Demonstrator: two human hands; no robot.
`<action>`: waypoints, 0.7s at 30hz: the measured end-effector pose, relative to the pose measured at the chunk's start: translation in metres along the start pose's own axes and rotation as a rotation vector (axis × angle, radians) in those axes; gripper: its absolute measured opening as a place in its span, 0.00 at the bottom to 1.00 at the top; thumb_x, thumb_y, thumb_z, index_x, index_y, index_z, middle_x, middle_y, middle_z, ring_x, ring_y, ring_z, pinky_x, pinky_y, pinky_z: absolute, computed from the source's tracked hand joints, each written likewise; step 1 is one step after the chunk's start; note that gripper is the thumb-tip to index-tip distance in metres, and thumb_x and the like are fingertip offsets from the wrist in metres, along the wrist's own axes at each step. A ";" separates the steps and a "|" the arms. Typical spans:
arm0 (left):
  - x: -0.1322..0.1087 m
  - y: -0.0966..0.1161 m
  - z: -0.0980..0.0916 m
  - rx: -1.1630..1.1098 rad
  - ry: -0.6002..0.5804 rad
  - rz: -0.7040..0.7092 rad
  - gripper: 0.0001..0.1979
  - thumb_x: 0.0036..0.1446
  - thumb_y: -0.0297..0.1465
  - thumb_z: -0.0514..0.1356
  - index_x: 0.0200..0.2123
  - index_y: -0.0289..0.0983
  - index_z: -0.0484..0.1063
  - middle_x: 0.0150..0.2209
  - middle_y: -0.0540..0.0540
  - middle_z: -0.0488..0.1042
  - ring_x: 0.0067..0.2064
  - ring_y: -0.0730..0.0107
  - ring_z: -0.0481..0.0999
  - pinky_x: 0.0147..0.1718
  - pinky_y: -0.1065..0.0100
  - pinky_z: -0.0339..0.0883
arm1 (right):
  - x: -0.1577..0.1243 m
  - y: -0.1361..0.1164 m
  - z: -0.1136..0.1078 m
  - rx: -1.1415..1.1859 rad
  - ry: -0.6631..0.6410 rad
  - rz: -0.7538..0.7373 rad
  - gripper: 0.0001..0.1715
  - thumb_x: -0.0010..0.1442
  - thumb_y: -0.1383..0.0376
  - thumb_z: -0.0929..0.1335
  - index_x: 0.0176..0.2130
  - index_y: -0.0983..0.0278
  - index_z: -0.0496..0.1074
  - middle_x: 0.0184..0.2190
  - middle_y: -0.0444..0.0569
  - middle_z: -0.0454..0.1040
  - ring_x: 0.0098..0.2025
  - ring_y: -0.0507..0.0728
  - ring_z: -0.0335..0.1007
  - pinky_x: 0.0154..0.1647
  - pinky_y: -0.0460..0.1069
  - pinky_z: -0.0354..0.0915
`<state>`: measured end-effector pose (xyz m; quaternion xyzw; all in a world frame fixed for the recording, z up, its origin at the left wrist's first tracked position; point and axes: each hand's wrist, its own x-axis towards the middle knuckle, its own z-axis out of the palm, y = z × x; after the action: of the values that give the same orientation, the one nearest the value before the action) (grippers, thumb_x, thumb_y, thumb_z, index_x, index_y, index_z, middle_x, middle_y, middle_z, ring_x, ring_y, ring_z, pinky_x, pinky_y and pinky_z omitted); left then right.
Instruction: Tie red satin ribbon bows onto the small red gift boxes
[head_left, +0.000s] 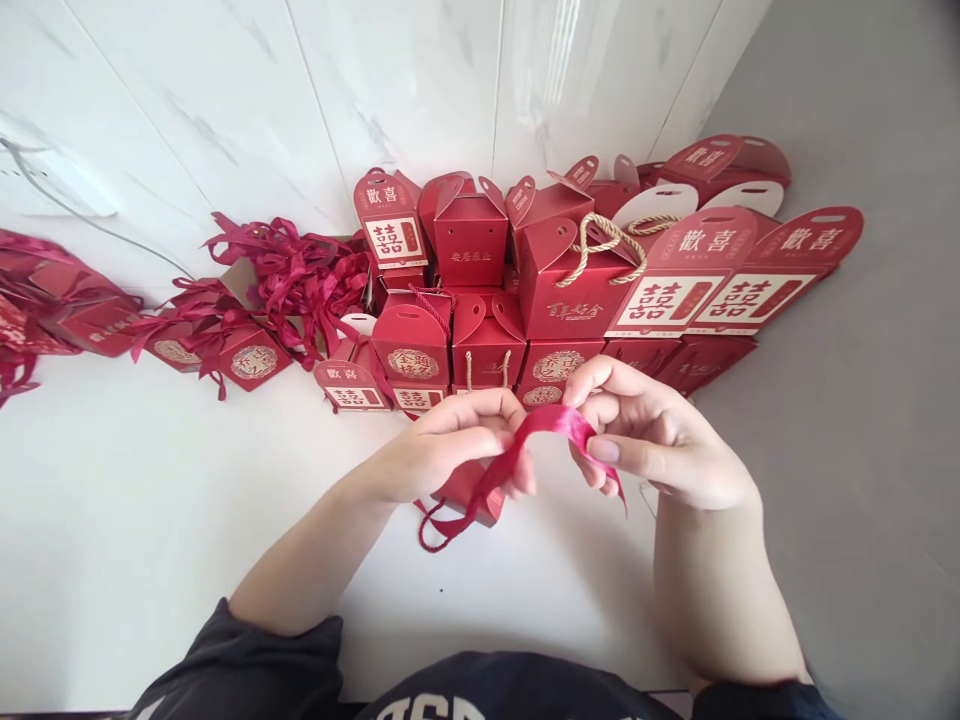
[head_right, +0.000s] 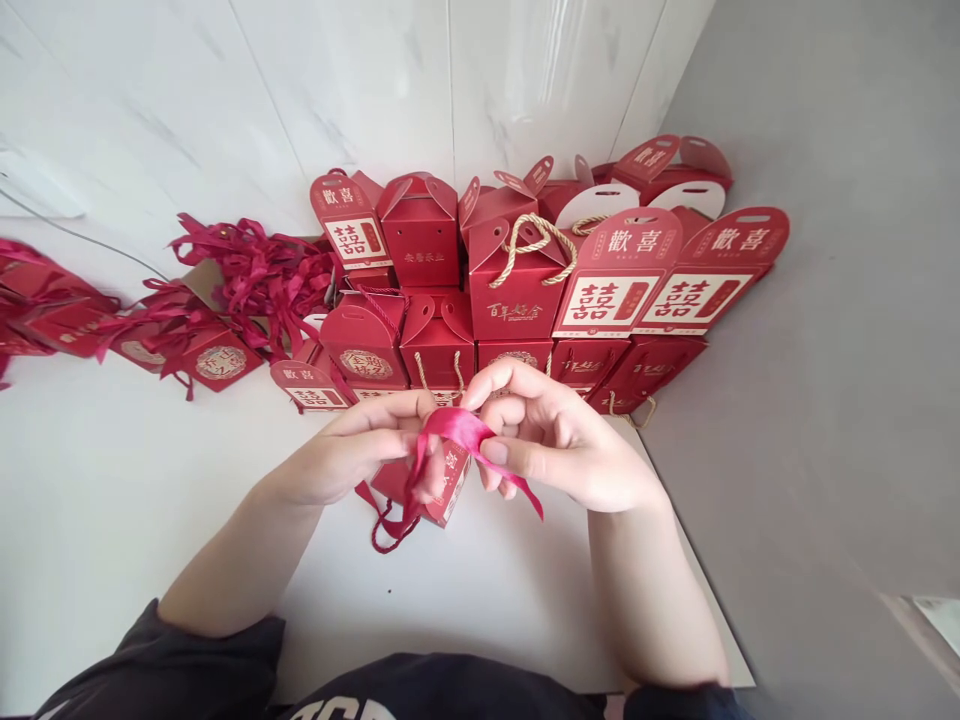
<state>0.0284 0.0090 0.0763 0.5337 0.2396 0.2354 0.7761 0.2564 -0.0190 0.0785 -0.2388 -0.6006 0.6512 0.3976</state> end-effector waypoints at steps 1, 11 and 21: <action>0.000 0.000 -0.001 -0.018 0.007 0.003 0.08 0.60 0.34 0.60 0.39 0.36 0.70 0.25 0.48 0.77 0.23 0.74 0.74 0.25 0.73 0.70 | -0.001 0.000 0.001 -0.032 0.031 -0.014 0.11 0.63 0.67 0.69 0.46 0.59 0.66 0.27 0.42 0.71 0.24 0.50 0.67 0.22 0.44 0.63; -0.019 0.022 -0.021 0.264 -0.091 -0.083 0.12 0.57 0.36 0.64 0.34 0.32 0.81 0.29 0.40 0.83 0.28 0.64 0.82 0.27 0.69 0.77 | -0.002 0.000 -0.004 -0.344 0.373 -0.198 0.13 0.63 0.60 0.69 0.48 0.55 0.66 0.22 0.40 0.60 0.23 0.52 0.56 0.24 0.49 0.59; -0.031 0.034 -0.030 0.563 -0.130 0.101 0.09 0.47 0.40 0.70 0.32 0.44 0.84 0.31 0.41 0.83 0.31 0.55 0.83 0.30 0.64 0.79 | -0.003 0.003 -0.037 -0.437 0.483 -0.095 0.10 0.62 0.60 0.70 0.43 0.57 0.67 0.25 0.41 0.66 0.25 0.52 0.61 0.27 0.47 0.63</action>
<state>-0.0176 0.0220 0.1032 0.7532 0.2186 0.1634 0.5985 0.2871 0.0008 0.0691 -0.4379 -0.6251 0.4122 0.4977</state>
